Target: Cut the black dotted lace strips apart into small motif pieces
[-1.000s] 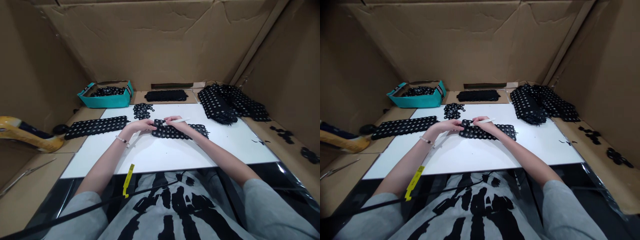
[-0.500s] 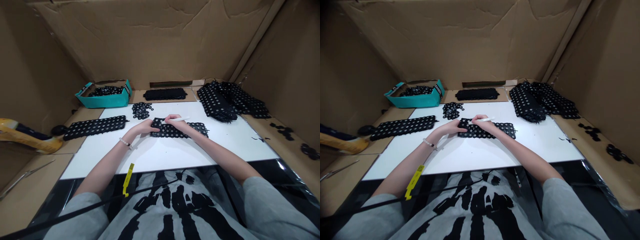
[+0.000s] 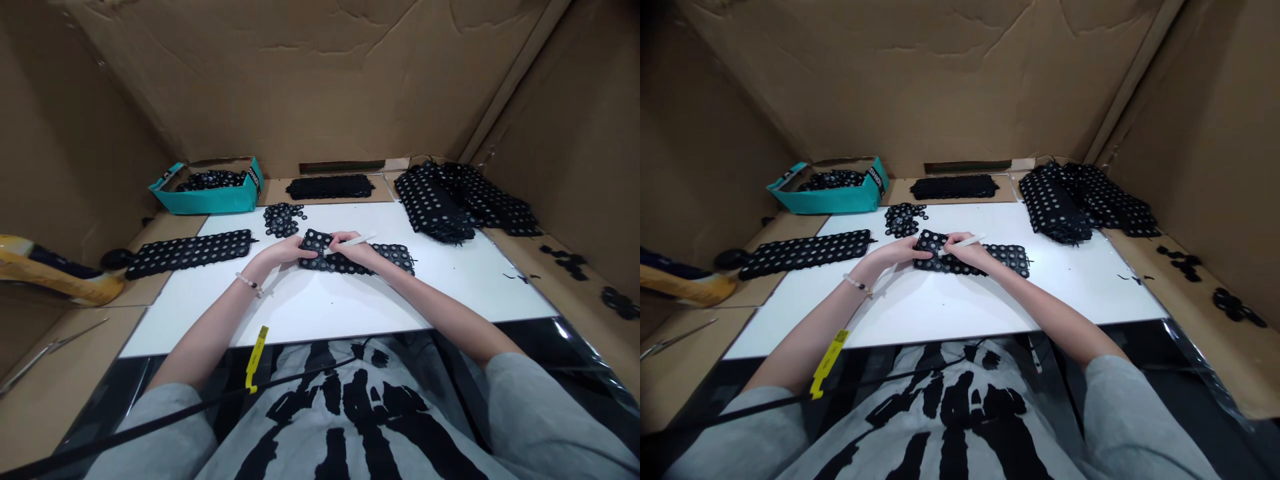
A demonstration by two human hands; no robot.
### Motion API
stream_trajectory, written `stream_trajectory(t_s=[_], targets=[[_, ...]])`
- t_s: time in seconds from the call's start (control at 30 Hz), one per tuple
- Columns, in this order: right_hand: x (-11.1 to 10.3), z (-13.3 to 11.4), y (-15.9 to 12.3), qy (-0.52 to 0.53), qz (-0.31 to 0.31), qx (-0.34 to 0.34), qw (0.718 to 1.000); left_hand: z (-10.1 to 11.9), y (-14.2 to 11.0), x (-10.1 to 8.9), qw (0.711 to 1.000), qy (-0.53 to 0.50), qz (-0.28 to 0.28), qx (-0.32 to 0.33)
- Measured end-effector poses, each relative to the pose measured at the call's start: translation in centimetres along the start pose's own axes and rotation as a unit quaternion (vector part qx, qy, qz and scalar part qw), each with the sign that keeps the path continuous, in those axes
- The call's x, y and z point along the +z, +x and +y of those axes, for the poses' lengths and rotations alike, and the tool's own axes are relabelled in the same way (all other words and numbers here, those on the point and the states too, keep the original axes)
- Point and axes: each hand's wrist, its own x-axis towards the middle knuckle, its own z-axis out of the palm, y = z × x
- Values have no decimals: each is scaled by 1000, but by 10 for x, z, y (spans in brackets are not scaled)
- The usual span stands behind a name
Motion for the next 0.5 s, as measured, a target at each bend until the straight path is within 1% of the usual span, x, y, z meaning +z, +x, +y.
stream_trajectory(t_s=[0.13, 0.27, 0.4, 0.5], targets=[[0, 1, 0, -10, 6, -7, 1000, 4, -2, 1, 1000, -10, 1, -6], [1, 1, -1, -28, 6, -18, 999, 9, -5, 4, 1000, -4, 15, -13], [8, -4, -9, -113, 17, -41, 993, 7, -3, 3, 999, 7, 32, -25], [17, -7, -14, -172, 43, -55, 983, 1, 1, -1, 998, 41, 25, -30]])
